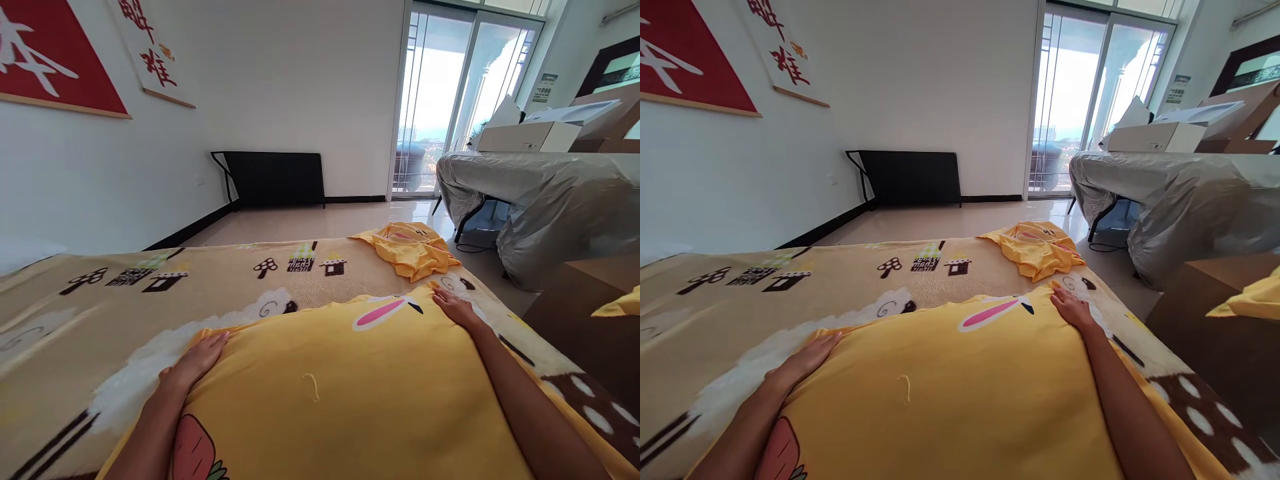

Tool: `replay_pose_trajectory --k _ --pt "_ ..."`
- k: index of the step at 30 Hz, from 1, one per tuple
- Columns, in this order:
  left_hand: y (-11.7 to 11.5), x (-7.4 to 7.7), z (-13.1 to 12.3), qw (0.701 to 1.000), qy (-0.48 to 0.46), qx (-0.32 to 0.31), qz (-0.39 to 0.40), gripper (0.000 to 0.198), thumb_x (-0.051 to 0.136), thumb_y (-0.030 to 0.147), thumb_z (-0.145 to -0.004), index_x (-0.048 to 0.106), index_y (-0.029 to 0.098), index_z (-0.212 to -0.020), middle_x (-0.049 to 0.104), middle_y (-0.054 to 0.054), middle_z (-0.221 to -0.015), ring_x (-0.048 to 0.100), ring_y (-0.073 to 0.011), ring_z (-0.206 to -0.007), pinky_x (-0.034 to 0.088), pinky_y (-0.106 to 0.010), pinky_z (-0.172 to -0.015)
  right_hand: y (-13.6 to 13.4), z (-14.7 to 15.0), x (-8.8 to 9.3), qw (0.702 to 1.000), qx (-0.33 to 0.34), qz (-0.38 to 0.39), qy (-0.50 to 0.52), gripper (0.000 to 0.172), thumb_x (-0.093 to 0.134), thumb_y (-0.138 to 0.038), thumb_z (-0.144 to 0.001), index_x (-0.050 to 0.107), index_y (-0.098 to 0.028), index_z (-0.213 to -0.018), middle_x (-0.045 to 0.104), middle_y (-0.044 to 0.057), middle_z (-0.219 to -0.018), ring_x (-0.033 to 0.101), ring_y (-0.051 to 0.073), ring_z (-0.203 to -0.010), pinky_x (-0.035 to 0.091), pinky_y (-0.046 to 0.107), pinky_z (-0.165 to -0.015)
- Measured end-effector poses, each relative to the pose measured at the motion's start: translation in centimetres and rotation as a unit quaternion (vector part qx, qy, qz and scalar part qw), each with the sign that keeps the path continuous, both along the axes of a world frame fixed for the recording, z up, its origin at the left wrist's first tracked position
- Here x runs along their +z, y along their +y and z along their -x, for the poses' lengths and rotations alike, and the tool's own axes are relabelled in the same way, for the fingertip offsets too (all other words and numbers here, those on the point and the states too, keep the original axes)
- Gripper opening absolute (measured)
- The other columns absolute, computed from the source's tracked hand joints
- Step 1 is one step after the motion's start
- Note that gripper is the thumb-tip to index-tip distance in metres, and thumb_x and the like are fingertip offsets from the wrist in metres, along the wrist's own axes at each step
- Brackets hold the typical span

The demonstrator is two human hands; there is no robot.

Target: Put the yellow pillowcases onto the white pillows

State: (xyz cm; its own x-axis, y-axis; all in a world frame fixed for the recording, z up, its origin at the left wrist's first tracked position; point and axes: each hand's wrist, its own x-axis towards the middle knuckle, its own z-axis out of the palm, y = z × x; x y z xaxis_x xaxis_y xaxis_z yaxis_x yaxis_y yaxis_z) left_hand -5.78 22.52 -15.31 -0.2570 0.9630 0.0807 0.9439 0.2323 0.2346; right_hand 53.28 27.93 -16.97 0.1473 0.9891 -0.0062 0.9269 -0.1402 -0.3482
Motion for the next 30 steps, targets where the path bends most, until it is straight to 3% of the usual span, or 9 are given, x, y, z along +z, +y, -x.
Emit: replay_pose_trajectory --k 4,7,9,10,13,16,20,25,30 --pt "-2.0 4.1 -2.0 0.999 0.017 0.034 -0.017 0.058 0.024 0.047 -0.092 0.058 0.011 -0.122 0.055 -0.013 -0.132 0.053 -0.0359 -0.118 0.038 -0.061 -0.097 -0.4 0.7 2.4 0.996 -0.035 -0.077 -0.009 0.054 0.028 -0.039 -0.093 0.041 -0.015 -0.139 0.037 0.013 -0.147 0.03 0.025 -0.138 0.027 0.051 -0.108" --pt "-5.0 7.6 -6.7 0.992 0.044 -0.062 -0.102 0.054 0.026 0.045 -0.093 0.053 0.015 -0.128 0.052 -0.01 -0.136 0.052 -0.0294 -0.121 0.042 -0.051 -0.1 -3.7 3.4 6.5 0.983 0.011 -0.183 0.003 0.051 0.032 -0.039 -0.093 0.047 -0.015 -0.135 0.04 0.012 -0.146 0.035 0.024 -0.136 0.028 0.044 -0.11" --pt "-7.6 8.9 -11.1 0.962 0.078 -0.179 -0.19 0.05 0.029 0.044 -0.092 0.049 0.022 -0.133 0.049 -0.004 -0.139 0.048 -0.025 -0.126 0.043 -0.044 -0.101 -7.7 6.6 9.3 0.968 0.121 -0.22 0.021 0.049 0.035 -0.044 -0.093 0.05 -0.019 -0.132 0.045 0.009 -0.143 0.036 0.024 -0.135 0.028 0.044 -0.11" --pt "-8.9 9.2 -13.5 0.934 0.095 -0.238 -0.249 0.049 0.028 0.041 -0.092 0.047 0.025 -0.135 0.048 -0.001 -0.14 0.047 -0.0222 -0.128 0.045 -0.04 -0.1 -9.8 8.6 10.5 0.957 0.193 -0.214 0.025 0.05 0.036 -0.046 -0.093 0.048 -0.021 -0.135 0.044 0.007 -0.144 0.035 0.022 -0.136 0.028 0.043 -0.111" --pt "-11.5 8.7 -19.4 0.876 0.141 -0.38 -0.261 0.054 0.036 0.031 -0.092 0.03 0.024 -0.145 0.04 -0.001 -0.146 0.041 -0.0178 -0.132 0.039 -0.034 -0.107 -14.6 14.0 11.6 0.903 0.385 -0.187 0.042 0.049 0.037 -0.043 -0.095 0.04 -0.024 -0.14 0.042 0.003 -0.145 0.034 0.018 -0.136 0.028 0.037 -0.112" --pt "-10.9 6.6 -21.9 0.879 0.136 -0.407 -0.206 0.052 0.037 0.032 -0.093 0.033 0.021 -0.144 0.042 -0.004 -0.143 0.043 -0.0192 -0.131 0.039 -0.038 -0.107 -15.0 16.7 9.6 0.893 0.423 -0.15 0.044 0.047 0.036 -0.039 -0.096 0.04 -0.025 -0.14 0.042 0.003 -0.145 0.036 0.018 -0.135 0.026 0.038 -0.112" --pt "-8.1 4.6 -21.5 0.917 0.094 -0.371 -0.115 0.047 0.03 0.036 -0.095 0.037 0.026 -0.141 0.038 -0.001 -0.146 0.039 -0.0191 -0.134 0.036 -0.043 -0.109 -10.9 15.9 6.5 0.929 0.345 -0.127 0.026 0.047 0.03 -0.041 -0.097 0.044 -0.025 -0.138 0.042 0.005 -0.145 0.035 0.02 -0.136 0.023 0.043 -0.112" --pt "-8.0 4.8 -18.9 0.95 0.055 -0.296 -0.079 0.05 0.026 0.042 -0.095 0.04 0.026 -0.14 0.037 -0.002 -0.147 0.035 -0.019 -0.136 0.03 -0.046 -0.113 -7.6 10.5 4.8 0.964 0.248 -0.099 -0.001 0.052 0.023 -0.048 -0.097 0.045 -0.025 -0.138 0.042 0.004 -0.145 0.032 0.018 -0.137 0.021 0.043 -0.112" --pt "-11.0 2.4 -8.3 0.979 -0.004 -0.166 -0.12 0.054 0.026 0.046 -0.092 0.049 0.021 -0.134 0.047 -0.004 -0.141 0.043 -0.0196 -0.131 0.036 -0.039 -0.109 -8.8 1.4 2.0 0.995 0.097 -0.032 0.002 0.054 0.02 -0.045 -0.096 0.043 -0.022 -0.138 0.043 0.004 -0.144 0.038 0.021 -0.134 0.031 0.043 -0.107"
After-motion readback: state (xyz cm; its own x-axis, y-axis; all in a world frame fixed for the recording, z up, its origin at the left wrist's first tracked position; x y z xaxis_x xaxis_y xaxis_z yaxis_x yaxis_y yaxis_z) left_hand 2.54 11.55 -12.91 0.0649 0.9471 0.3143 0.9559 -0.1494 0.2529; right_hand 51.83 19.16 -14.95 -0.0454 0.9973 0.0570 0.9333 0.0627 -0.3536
